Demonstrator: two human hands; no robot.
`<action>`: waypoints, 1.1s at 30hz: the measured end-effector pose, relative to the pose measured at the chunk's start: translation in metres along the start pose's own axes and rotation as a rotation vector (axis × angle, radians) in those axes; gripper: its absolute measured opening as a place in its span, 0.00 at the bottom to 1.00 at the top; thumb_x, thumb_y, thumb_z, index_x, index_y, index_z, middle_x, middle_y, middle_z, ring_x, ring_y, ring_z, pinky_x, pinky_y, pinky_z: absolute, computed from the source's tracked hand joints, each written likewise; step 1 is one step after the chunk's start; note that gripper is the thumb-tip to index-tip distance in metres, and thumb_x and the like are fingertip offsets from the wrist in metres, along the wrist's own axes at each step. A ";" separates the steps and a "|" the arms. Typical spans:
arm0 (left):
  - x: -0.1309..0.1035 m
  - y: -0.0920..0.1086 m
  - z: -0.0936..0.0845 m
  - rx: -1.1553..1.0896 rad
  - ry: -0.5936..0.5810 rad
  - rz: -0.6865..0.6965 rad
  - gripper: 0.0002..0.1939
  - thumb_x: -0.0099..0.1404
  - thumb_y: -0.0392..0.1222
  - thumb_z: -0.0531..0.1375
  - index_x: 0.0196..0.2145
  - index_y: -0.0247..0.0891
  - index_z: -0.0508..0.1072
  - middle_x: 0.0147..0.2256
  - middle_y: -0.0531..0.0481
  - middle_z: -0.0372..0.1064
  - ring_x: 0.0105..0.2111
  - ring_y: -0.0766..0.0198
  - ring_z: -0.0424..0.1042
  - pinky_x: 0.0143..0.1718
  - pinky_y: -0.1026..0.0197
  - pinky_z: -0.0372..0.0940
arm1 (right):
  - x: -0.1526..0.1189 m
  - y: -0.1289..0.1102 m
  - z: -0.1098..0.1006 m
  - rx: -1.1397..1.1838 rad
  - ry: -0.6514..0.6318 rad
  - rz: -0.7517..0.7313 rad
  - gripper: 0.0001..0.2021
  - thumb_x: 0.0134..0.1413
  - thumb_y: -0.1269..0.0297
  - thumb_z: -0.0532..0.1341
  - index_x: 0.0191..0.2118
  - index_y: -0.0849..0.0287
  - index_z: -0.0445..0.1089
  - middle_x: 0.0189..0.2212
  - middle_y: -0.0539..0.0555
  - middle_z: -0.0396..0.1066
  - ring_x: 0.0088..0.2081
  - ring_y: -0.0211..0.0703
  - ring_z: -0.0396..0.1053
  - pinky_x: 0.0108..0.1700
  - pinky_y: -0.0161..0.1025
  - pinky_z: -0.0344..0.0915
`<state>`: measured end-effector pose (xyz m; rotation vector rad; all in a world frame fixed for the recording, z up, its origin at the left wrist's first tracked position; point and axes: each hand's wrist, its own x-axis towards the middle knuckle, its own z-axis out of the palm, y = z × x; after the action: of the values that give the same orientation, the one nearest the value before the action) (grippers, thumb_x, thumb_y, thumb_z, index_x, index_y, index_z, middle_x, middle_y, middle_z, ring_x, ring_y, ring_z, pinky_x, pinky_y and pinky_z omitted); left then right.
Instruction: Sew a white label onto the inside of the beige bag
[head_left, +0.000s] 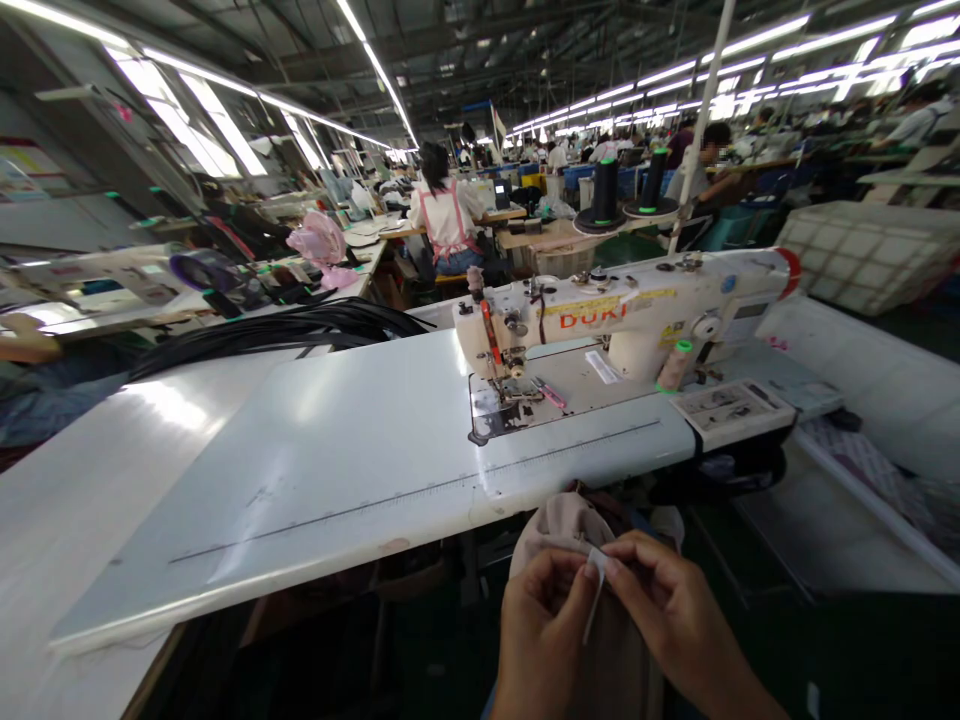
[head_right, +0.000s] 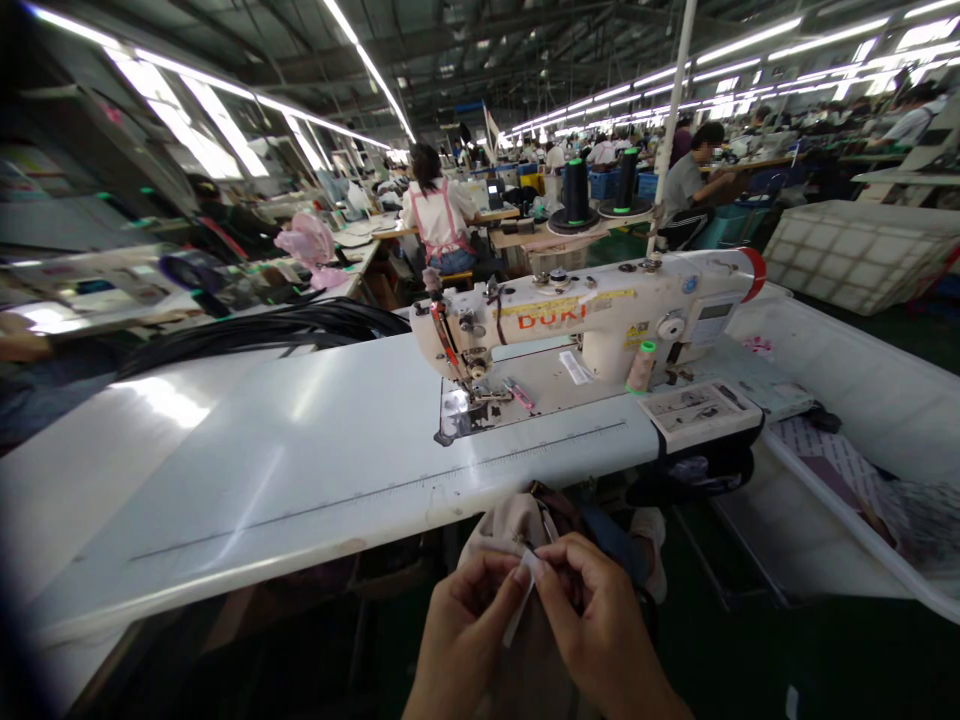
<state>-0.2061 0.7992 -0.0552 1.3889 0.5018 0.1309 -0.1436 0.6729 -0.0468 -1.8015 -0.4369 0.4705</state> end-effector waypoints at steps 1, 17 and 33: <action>0.001 0.000 -0.001 0.007 -0.001 -0.002 0.15 0.57 0.49 0.65 0.30 0.33 0.74 0.27 0.48 0.73 0.27 0.65 0.69 0.30 0.65 0.62 | 0.001 0.001 0.001 -0.008 0.005 0.005 0.16 0.58 0.52 0.55 0.37 0.61 0.69 0.33 0.54 0.69 0.37 0.43 0.68 0.39 0.36 0.65; 0.023 0.045 -0.030 0.703 -0.346 0.629 0.13 0.59 0.36 0.59 0.43 0.40 0.69 0.47 0.44 0.61 0.50 0.54 0.60 0.53 0.49 0.56 | -0.001 0.000 0.001 -0.133 0.028 -0.075 0.13 0.59 0.54 0.54 0.34 0.58 0.69 0.30 0.52 0.67 0.31 0.39 0.65 0.32 0.34 0.62; 0.070 0.065 -0.034 0.727 -0.719 0.660 0.04 0.54 0.36 0.61 0.29 0.35 0.69 0.29 0.50 0.68 0.34 0.63 0.65 0.40 0.60 0.59 | 0.007 -0.009 -0.005 -0.264 0.019 -0.120 0.13 0.60 0.56 0.52 0.34 0.57 0.69 0.29 0.50 0.67 0.29 0.37 0.64 0.31 0.34 0.59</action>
<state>-0.1454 0.8689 -0.0147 2.1331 -0.5868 -0.0347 -0.1352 0.6752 -0.0372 -2.0172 -0.6130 0.3225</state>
